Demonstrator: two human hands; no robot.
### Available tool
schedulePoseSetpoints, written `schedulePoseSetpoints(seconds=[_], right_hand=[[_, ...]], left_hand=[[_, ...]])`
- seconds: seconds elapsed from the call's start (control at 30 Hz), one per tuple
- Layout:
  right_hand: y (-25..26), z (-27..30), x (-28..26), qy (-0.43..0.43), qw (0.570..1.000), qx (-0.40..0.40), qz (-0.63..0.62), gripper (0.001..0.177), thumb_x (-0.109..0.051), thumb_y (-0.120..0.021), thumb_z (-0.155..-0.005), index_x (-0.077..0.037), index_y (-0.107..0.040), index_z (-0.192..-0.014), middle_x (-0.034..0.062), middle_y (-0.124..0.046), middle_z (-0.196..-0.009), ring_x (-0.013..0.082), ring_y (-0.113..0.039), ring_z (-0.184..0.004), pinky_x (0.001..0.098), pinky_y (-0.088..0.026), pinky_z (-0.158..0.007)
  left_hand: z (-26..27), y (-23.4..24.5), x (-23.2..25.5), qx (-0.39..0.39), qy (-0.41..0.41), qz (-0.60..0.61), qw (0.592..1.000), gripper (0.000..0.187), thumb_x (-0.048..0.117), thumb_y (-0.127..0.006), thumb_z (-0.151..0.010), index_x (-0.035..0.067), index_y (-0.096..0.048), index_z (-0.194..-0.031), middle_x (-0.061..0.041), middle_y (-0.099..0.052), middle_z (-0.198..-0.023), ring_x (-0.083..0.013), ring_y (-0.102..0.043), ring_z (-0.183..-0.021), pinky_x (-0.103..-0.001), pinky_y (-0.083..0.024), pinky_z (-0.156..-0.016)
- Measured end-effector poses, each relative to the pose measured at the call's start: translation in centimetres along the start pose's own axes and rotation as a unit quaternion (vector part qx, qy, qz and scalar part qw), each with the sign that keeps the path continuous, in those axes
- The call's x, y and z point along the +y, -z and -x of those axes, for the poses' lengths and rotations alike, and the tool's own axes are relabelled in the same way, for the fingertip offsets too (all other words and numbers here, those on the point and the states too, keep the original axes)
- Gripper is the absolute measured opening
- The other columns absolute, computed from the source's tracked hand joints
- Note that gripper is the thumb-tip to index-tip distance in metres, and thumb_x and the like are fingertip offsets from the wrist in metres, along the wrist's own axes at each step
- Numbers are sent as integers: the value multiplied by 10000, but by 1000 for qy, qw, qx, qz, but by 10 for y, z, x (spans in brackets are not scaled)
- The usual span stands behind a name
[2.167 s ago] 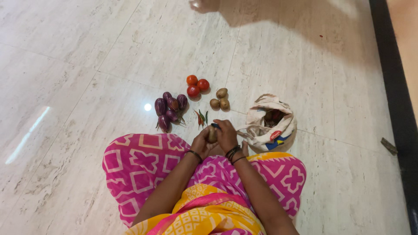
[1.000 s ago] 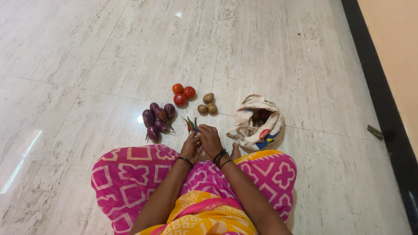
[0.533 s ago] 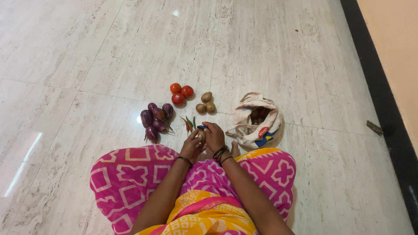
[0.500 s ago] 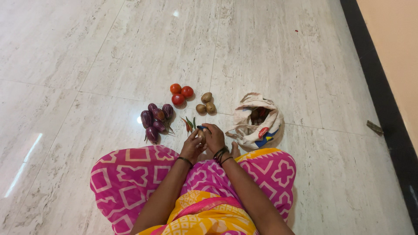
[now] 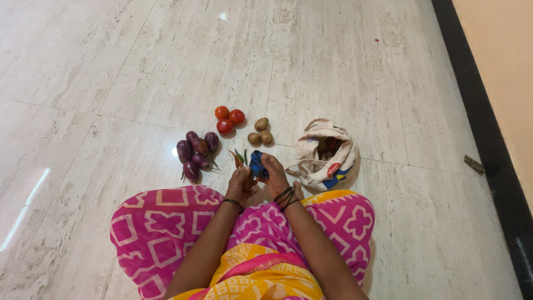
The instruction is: The person sits on the floor and peels small eggplants and potatoes using a small knife. They handle the vegetables one by one, removing the skin and placing the peeled items back on the floor.
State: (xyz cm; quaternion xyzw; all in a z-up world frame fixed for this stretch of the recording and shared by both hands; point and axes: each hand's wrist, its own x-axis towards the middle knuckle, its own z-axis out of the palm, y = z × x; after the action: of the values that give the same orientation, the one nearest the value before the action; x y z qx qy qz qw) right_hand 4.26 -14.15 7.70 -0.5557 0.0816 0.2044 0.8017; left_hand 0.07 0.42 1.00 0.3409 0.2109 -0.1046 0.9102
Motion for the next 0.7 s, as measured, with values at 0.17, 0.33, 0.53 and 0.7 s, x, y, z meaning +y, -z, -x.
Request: schedulePoseSetpoints(seconds=[0.17, 0.33, 0.53, 0.7], right_hand=[[-6, -5, 10, 110, 984, -43, 134, 507, -272, -709, -920, -16, -620, -1348, 54, -709, -1131, 96, -674, -941, 282, -581, -804], [-3, -4, 7, 79, 971, -19, 225, 558, -189, -789, -874, -49, -543, -1355, 33, -672, -1117, 93, -647, -980, 260, -544, -845], [14, -30, 25, 142, 976, 10, 167, 395, -118, -652, -924, 0, -649, -1301, 46, -730, -1096, 101, -671, -947, 256, -548, -849], [5, -19, 11, 114, 979, 60, 161, 394, -187, -672, -958, -28, -636, -1317, 83, -722, -976, 123, -648, -837, 270, -522, -756]], left_hand=[[2, -10, 3, 129, 4, -119, 985, 333, 289, -805, -812, 236, -635, -1093, 43, -642, -808, -103, -618, -637, -281, -496, -543], [-10, 8, -4, 120, -30, -127, 984, 261, 266, -807, -828, 186, -687, -1046, 56, -605, -774, -72, -543, -594, -258, -435, -519], [0, -6, 10, 51, -3, -33, 998, 182, 173, -756, -803, 220, -662, -952, 76, -643, -772, -79, -569, -590, -306, -530, -571], [2, -7, 8, 95, -3, -100, 990, 141, 212, -748, -857, 204, -668, -973, 67, -655, -801, -70, -594, -631, -295, -501, -581]])
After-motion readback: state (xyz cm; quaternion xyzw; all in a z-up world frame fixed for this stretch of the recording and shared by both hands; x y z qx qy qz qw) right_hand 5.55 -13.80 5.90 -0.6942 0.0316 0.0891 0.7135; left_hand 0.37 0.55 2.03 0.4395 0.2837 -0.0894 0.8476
